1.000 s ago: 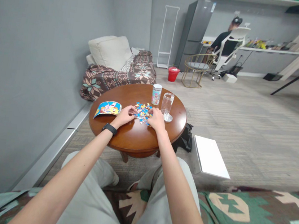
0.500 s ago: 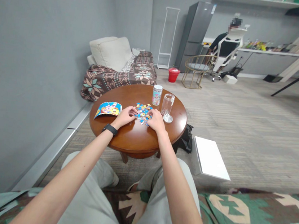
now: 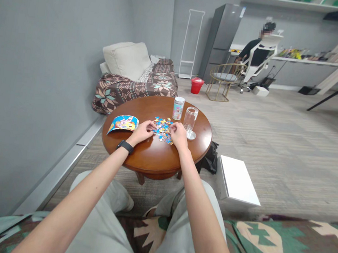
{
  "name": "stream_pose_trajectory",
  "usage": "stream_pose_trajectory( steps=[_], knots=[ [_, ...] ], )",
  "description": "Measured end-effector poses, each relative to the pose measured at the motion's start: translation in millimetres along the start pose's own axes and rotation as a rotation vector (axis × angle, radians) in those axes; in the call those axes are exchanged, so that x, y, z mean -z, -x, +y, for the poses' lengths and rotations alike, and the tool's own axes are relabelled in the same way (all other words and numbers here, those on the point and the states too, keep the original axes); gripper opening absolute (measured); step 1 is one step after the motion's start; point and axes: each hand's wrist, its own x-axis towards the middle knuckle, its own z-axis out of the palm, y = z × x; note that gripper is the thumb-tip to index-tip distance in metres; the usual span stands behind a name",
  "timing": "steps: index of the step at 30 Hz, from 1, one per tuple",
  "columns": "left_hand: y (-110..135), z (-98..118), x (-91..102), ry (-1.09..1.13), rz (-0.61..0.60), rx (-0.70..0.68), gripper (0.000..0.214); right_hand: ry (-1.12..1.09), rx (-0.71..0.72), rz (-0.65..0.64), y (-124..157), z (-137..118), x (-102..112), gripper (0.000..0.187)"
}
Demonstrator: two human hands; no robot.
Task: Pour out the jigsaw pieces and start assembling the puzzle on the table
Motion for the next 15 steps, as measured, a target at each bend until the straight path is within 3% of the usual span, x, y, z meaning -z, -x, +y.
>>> stream_pose_trajectory(
  steps=[3,8,15],
  knots=[
    [0.3,0.1,-0.2,0.009,-0.003,-0.001,0.025,0.045,-0.063,0.052,-1.7,4.1,-0.2,0.012],
    [0.7,0.7,0.8,0.017,-0.002,-0.003,0.025,0.12,-0.026,-0.008,-2.8,9.2,-1.5,0.024],
    [0.4,-0.8,0.9,0.009,-0.003,-0.011,0.026,0.126,-0.005,0.034,-1.0,12.4,-2.9,0.033]
  ],
)
